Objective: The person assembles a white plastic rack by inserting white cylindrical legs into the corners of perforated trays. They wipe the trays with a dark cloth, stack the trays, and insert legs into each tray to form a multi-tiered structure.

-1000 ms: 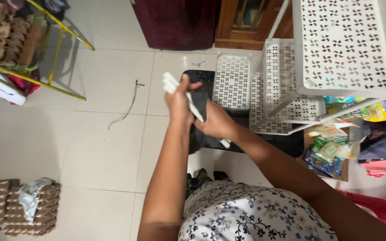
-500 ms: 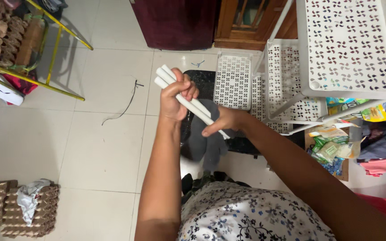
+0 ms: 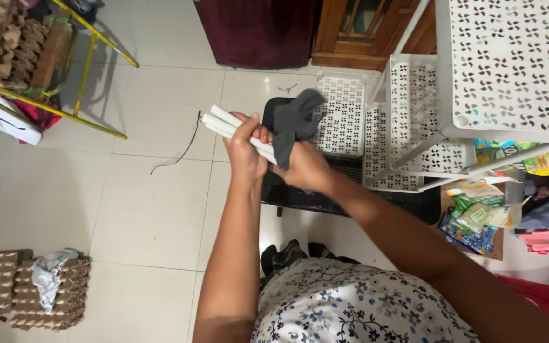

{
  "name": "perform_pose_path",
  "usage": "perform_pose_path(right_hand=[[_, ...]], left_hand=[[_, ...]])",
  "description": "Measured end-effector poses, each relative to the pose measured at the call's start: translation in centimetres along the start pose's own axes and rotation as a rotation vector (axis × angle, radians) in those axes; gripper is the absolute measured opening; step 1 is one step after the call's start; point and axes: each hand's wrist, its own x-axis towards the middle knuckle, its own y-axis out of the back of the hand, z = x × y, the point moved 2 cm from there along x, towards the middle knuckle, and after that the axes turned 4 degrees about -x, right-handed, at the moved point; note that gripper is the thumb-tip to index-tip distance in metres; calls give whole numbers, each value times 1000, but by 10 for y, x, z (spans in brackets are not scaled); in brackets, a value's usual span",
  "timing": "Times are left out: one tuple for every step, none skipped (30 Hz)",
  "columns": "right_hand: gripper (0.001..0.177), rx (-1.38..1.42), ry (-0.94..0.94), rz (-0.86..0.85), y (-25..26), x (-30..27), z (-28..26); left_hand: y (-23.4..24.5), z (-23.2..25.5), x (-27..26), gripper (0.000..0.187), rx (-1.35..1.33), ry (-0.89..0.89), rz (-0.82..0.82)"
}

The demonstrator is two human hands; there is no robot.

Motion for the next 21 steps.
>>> perform_pose_path(right_hand=[[40, 159, 106, -54, 2, 4, 5], [46, 318, 211, -108, 3, 8, 9], [52, 472, 318, -164, 5, 11, 15], [56, 534, 282, -232, 5, 12, 22], [59, 596, 247, -304, 4, 14, 27], [63, 657, 210, -377, 3, 15, 30], [56, 459, 75, -356, -2, 15, 32], [50, 259, -59, -335, -7, 14, 33], [43, 55, -194, -312, -9, 13, 34], [46, -39, -209, -331, -12, 10, 33], [49, -132, -221, -353, -17, 8, 33], [52, -226, -233, -374, -22, 6, 36], [55, -60, -102, -340, -24, 5, 40], [57, 106, 29, -303, -24, 1, 49], [60, 271, 159, -263, -24, -3, 61], [59, 328, 184, -220, -29, -6, 76], [59, 385, 210, -177, -36, -10, 91], [59, 442, 235, -135, -44, -12, 107], [56, 295, 109, -126, -54, -9, 125], [54, 146, -16, -118, -62, -3, 142], [53, -2, -140, -109, -69, 5, 157]], left_hand=[[4, 2, 1, 22, -93, 89, -147], [7, 2, 2, 22, -97, 124, -224], [8, 1, 5, 21, -106, 157, -304], [8, 0, 6, 21, -114, 189, -385], [9, -4, 8, 21, -83, 152, -293], [9, -10, 9, 21, -53, 116, -200], [11, -13, 9, 21, -19, 83, -105], [15, -12, 9, 20, 3, 6, 19], [18, -11, 9, 20, 22, -69, 139], [21, -10, 10, 19, 42, -143, 260], [25, -5, 10, 19, 22, -175, 326], [30, 3, 10, 18, 2, -206, 393], [37, 14, 10, 18, -17, -241, 460], [43, 29, 10, 18, -6, -296, 451], [49, 45, 9, 18, 3, -350, 440], [54, 60, 9, 19, 13, -371, 429], [59, 75, 8, 20, 23, -391, 419], [62, 83, 6, 21, 32, -411, 409], [65, 87, 3, 22, 58, -426, 409], [67, 89, 0, 22, 84, -441, 409], [69, 92, -2, 23, 111, -456, 407]])
